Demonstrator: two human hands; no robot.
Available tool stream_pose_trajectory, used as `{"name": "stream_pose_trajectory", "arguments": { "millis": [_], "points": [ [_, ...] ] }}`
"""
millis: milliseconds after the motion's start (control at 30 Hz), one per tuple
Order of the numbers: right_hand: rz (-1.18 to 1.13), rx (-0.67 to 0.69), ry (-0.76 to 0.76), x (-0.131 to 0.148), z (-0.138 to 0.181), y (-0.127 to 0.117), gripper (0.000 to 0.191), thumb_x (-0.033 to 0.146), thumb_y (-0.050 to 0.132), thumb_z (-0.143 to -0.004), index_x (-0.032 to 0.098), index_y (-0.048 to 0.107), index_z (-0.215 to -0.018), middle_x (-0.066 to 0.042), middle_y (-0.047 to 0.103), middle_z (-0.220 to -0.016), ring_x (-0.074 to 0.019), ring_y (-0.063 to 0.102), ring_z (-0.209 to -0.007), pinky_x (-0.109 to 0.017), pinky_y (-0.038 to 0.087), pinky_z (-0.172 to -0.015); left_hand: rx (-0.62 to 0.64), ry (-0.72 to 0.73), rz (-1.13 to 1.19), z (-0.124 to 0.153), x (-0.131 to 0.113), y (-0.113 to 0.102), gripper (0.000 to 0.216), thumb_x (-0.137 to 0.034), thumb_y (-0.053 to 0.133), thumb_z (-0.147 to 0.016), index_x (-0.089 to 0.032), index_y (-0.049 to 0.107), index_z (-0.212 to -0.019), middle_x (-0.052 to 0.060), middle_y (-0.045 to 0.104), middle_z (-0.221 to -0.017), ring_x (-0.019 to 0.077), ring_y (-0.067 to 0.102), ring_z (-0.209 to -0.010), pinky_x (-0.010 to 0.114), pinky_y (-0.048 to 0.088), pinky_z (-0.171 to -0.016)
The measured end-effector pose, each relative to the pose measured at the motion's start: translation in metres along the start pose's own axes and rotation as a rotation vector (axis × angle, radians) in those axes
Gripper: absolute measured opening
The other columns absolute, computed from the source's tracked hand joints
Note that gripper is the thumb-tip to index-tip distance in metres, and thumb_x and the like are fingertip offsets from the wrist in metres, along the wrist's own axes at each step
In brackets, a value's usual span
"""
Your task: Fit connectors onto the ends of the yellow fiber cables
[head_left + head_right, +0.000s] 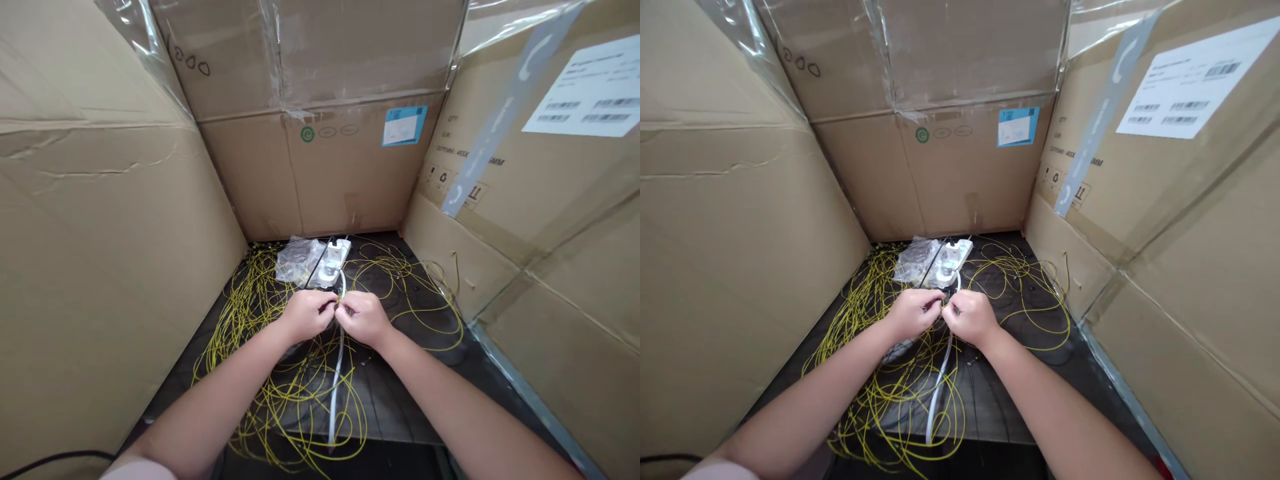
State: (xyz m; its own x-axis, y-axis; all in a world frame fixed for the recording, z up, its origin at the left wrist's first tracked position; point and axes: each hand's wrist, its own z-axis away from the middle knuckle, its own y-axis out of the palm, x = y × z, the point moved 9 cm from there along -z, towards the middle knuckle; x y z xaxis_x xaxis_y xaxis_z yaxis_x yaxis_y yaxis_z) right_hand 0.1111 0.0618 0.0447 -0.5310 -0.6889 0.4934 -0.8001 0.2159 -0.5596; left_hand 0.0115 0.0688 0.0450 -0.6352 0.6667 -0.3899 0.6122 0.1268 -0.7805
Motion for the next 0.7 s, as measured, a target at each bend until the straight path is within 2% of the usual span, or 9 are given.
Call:
{"name": "stream_pose_trajectory", "arguments": {
  "millis": [100, 200, 267, 367, 467, 533, 700],
  "points": [
    [0.044, -0.087, 0.005, -0.004, -0.001, -0.019, 0.02, 0.013, 0.048, -0.071, 0.016, 0.049, -0.051, 0.0, 0.049, -0.053, -0.0103, 0.043, -0.051, -0.024, 0.032, -0.053, -0.031, -0.107, -0.025, -0.003, 0.012, -0.01, 0.021, -0.018, 0.052, -0.078, -0.02, 0.069, -0.091, 0.003, 0.07, -0.073, 0.0142, 0.062, -0.061, 0.025, 0.048, -0.062],
    [-0.02, -0.11, 0.064, -0.01, -0.003, -0.031, 0.019, 0.016, 0.048, -0.076, 0.016, 0.056, -0.059, 0.0, 0.048, -0.053, -0.0105, 0.043, -0.051, -0.024, 0.034, -0.054, -0.06, -0.195, 0.084, -0.003, 0.02, -0.017, 0.023, -0.021, 0.052, -0.08, -0.017, 0.068, -0.096, 0.003, 0.07, -0.072, 0.0134, 0.062, -0.058, 0.025, 0.05, -0.061],
    [-0.098, -0.069, 0.089, -0.01, -0.003, -0.029, 0.015, 0.019, 0.048, -0.079, 0.016, 0.062, -0.074, 0.0, 0.051, -0.057, -0.0112, 0.045, -0.052, -0.024, 0.037, -0.055, -0.057, -0.2, 0.152, -0.003, 0.015, -0.017, 0.024, -0.024, 0.052, -0.081, -0.017, 0.067, -0.099, 0.003, 0.071, -0.076, 0.0135, 0.063, -0.06, 0.025, 0.051, -0.062],
    [-0.194, -0.001, 0.082, -0.005, -0.003, -0.018, 0.02, 0.022, 0.048, -0.082, 0.016, 0.064, -0.093, -0.003, 0.059, -0.068, -0.0125, 0.051, -0.058, -0.025, 0.041, -0.058, -0.028, -0.137, 0.19, -0.006, -0.002, -0.015, 0.024, -0.026, 0.052, -0.083, -0.02, 0.067, -0.1, 0.004, 0.072, -0.086, 0.0146, 0.065, -0.069, 0.026, 0.051, -0.067],
    [-0.23, 0.0, 0.055, 0.0, -0.002, -0.013, 0.02, 0.02, 0.046, -0.083, 0.017, 0.065, -0.088, -0.005, 0.062, -0.076, -0.0133, 0.054, -0.064, -0.025, 0.043, -0.061, 0.006, -0.089, 0.159, -0.008, -0.015, -0.014, 0.023, -0.024, 0.053, -0.082, -0.021, 0.067, -0.1, 0.004, 0.072, -0.088, 0.0159, 0.066, -0.072, 0.027, 0.051, -0.068],
    [-0.224, -0.004, 0.048, 0.001, -0.002, -0.013, 0.019, 0.02, 0.046, -0.083, 0.017, 0.065, -0.081, -0.004, 0.061, -0.071, -0.0127, 0.053, -0.061, -0.025, 0.041, -0.06, 0.02, -0.077, 0.125, -0.008, -0.018, -0.014, 0.022, -0.024, 0.054, -0.082, -0.021, 0.068, -0.099, 0.005, 0.072, -0.087, 0.0162, 0.067, -0.071, 0.027, 0.051, -0.066],
    [-0.234, 0.018, 0.071, 0.002, -0.003, -0.015, 0.02, 0.02, 0.048, -0.081, 0.016, 0.057, -0.064, 0.003, 0.043, -0.051, -0.0082, 0.039, -0.048, -0.022, 0.032, -0.051, 0.029, -0.073, 0.138, -0.008, -0.02, -0.016, 0.021, -0.023, 0.055, -0.081, -0.02, 0.068, -0.097, 0.004, 0.072, -0.086, 0.015, 0.066, -0.069, 0.025, 0.051, -0.065]
  ]
}}
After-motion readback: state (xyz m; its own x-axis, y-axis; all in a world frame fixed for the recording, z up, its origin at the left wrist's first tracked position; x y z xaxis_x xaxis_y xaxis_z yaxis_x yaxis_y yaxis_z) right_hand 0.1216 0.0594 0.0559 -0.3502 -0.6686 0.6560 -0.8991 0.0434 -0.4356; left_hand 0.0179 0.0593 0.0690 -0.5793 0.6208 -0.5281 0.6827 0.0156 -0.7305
